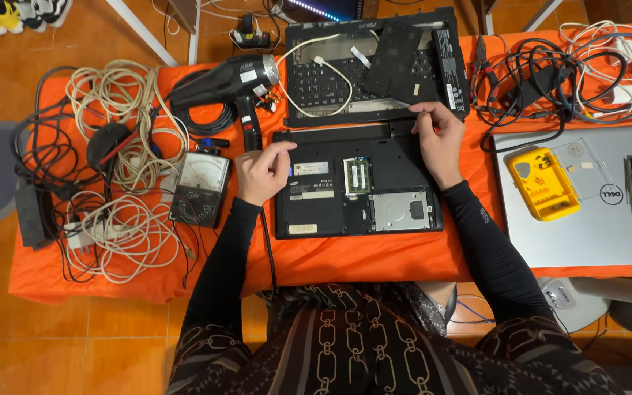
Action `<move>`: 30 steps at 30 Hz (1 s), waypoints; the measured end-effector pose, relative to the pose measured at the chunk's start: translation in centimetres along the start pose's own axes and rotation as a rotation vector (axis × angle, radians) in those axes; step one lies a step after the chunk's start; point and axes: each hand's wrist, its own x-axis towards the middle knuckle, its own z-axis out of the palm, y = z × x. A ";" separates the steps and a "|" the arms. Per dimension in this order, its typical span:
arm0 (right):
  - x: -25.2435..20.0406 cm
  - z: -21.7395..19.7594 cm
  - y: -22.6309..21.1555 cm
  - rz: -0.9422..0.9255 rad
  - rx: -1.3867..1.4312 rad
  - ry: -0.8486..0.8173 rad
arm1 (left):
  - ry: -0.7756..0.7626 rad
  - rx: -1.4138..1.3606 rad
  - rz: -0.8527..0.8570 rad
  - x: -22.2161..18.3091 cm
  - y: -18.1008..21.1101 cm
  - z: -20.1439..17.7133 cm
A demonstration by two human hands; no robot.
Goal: Repairing and testing internal components of a laptop using a hair dryer and a multimeter.
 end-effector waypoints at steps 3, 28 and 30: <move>-0.1 -0.1 -0.1 -0.007 -0.016 -0.002 | -0.003 0.004 -0.001 -0.2 -0.1 0.1; -0.2 0.0 -0.8 -0.058 -0.089 -0.001 | -0.037 0.010 -0.004 -0.3 0.4 0.4; -0.3 0.0 -0.8 -0.057 -0.093 -0.001 | -0.037 0.010 -0.002 -0.4 0.4 0.4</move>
